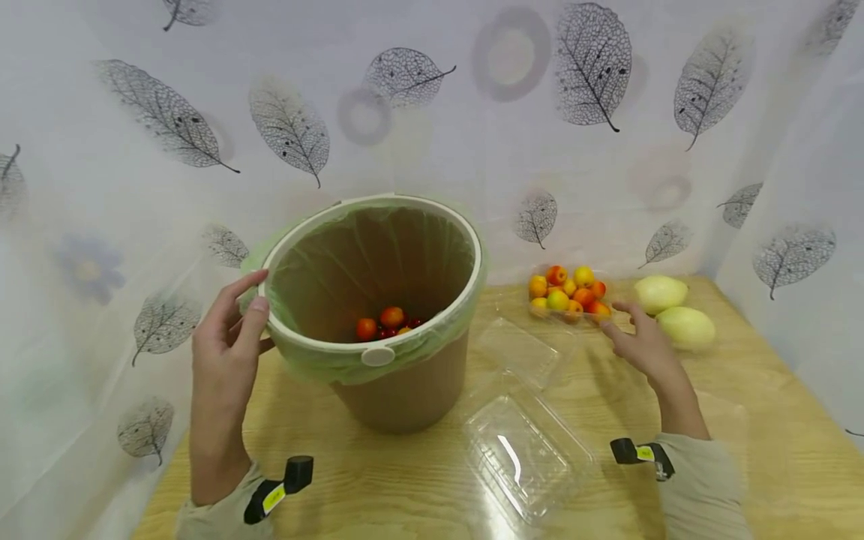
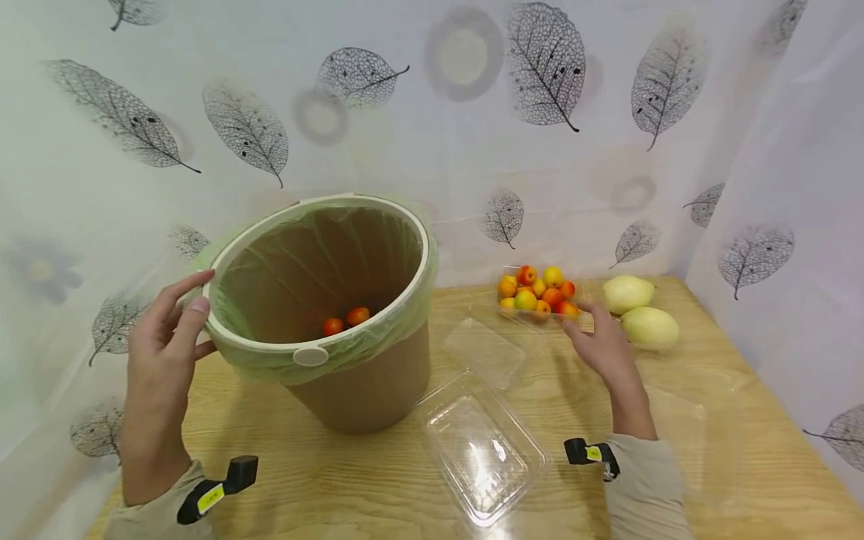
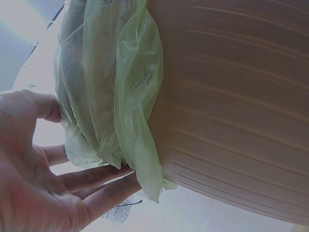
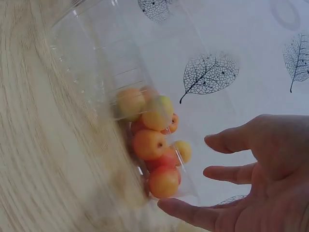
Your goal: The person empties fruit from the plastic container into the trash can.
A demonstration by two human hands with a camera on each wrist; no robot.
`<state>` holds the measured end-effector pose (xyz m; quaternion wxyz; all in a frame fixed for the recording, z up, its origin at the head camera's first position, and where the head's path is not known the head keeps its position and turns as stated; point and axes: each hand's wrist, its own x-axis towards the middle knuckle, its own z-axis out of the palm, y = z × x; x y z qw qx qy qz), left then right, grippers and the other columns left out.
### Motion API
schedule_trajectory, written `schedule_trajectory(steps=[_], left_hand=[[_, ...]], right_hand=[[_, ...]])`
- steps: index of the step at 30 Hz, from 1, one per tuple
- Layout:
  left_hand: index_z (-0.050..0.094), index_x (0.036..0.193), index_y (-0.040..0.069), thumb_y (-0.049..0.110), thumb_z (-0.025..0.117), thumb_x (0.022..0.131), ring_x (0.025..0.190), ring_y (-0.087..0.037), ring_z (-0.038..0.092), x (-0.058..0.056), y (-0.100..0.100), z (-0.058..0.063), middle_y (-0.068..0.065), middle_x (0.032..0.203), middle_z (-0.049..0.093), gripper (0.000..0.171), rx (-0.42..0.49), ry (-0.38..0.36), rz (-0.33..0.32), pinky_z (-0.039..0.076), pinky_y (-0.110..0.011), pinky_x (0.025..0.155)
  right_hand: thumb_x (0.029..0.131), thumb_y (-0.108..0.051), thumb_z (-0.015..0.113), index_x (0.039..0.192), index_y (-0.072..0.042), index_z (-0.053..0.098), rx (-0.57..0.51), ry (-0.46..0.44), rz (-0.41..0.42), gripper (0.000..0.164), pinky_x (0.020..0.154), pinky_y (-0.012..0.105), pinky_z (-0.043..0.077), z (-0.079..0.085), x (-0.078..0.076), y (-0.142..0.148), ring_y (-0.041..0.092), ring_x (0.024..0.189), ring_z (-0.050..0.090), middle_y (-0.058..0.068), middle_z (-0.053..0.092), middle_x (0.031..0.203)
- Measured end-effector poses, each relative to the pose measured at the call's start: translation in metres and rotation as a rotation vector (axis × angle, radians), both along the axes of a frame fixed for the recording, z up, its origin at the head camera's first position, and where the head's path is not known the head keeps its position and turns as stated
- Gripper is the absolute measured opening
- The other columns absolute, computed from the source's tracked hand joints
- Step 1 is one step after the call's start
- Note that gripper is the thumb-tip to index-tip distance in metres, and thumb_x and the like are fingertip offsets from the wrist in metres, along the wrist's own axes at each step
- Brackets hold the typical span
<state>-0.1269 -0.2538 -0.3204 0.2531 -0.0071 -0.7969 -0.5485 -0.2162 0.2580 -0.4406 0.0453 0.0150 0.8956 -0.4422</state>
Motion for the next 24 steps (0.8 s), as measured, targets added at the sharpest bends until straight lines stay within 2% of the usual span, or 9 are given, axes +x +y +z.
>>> schedule_trajectory(steps=[4,7,9,11,14,17,18,20,24], left_hand=[[0.061,0.145,0.021,0.027,0.051,0.109,0.100,-0.015,0.068,-0.001,0.001,0.001,-0.006,0.117,0.064,0.038,-0.006,-0.002,-0.008,0.060,-0.019,0.076],[0.061,0.145,0.021,0.027,0.051,0.109,0.101,-0.015,0.068,-0.002,0.002,0.002,-0.006,0.117,0.064,0.038,-0.009,0.001,-0.011,0.060,-0.019,0.076],[0.061,0.145,0.020,0.027,0.051,0.109,0.100,-0.015,0.068,-0.002,0.003,0.002,-0.006,0.116,0.064,0.038,-0.007,0.003,-0.012,0.060,-0.019,0.076],[0.061,0.145,0.020,0.027,0.051,0.109,0.100,-0.015,0.068,-0.002,0.003,0.002,-0.006,0.114,0.064,0.038,-0.009,0.004,-0.011,0.060,-0.019,0.076],[0.061,0.145,0.021,0.027,0.051,0.109,0.099,-0.015,0.068,-0.002,0.003,0.002,-0.007,0.111,0.064,0.038,-0.009,0.001,-0.007,0.060,-0.019,0.076],[0.061,0.145,0.021,0.027,0.051,0.109,0.099,-0.015,0.068,-0.001,0.002,0.002,-0.008,0.109,0.063,0.038,-0.006,-0.006,-0.004,0.060,-0.019,0.076],[0.061,0.145,0.020,0.027,0.051,0.109,0.099,-0.015,0.068,-0.001,0.002,0.002,-0.009,0.109,0.063,0.038,0.000,-0.008,-0.004,0.060,-0.019,0.076],[0.060,0.145,0.019,0.027,0.051,0.109,0.100,-0.015,0.068,-0.001,0.002,0.002,-0.009,0.114,0.063,0.038,0.006,-0.011,-0.005,0.060,-0.019,0.076],[0.060,0.146,0.019,0.026,0.051,0.109,0.101,-0.014,0.068,-0.001,0.002,0.000,-0.009,0.117,0.063,0.038,0.009,-0.013,-0.004,0.060,-0.020,0.076]], right_hand=[[0.110,-0.039,0.042,0.156,0.013,0.023,0.043,-0.014,-0.013,0.072,0.100,0.065,0.048,-0.003,0.000,0.000,0.059,0.123,0.052,0.044,0.026,0.152],[0.110,-0.036,0.042,0.150,0.014,0.037,0.117,0.015,-0.028,0.064,0.097,0.065,0.049,-0.004,0.000,0.000,0.059,0.127,0.047,0.042,0.041,0.143],[0.110,-0.033,0.043,0.138,0.012,0.051,0.148,0.040,-0.036,0.054,0.087,0.060,0.052,-0.004,0.000,0.002,0.056,0.117,0.053,0.040,0.053,0.130],[0.108,-0.030,0.047,0.119,0.011,0.062,0.174,0.074,-0.042,0.045,0.075,0.050,0.052,-0.005,-0.001,0.003,0.048,0.099,0.058,0.034,0.061,0.112],[0.106,-0.026,0.052,0.102,0.007,0.062,0.203,0.116,-0.051,0.035,0.066,0.040,0.045,-0.008,-0.002,0.004,0.041,0.089,0.057,0.028,0.062,0.099],[0.104,-0.024,0.055,0.112,0.007,0.053,0.178,0.117,-0.062,0.032,0.070,0.044,0.049,-0.013,-0.005,0.003,0.051,0.099,0.058,0.037,0.060,0.112],[0.104,-0.023,0.054,0.120,0.008,0.049,0.158,0.112,-0.061,0.035,0.074,0.048,0.051,-0.015,-0.005,0.003,0.055,0.107,0.056,0.041,0.056,0.121],[0.104,-0.018,0.053,0.132,0.010,0.039,0.082,0.092,-0.061,0.042,0.076,0.050,0.055,-0.018,-0.007,0.001,0.057,0.112,0.054,0.045,0.046,0.131],[0.101,-0.007,0.049,0.149,0.015,0.025,-0.083,0.050,-0.086,0.058,0.072,0.037,0.062,-0.022,-0.010,-0.003,0.053,0.113,0.055,0.046,0.037,0.140]])
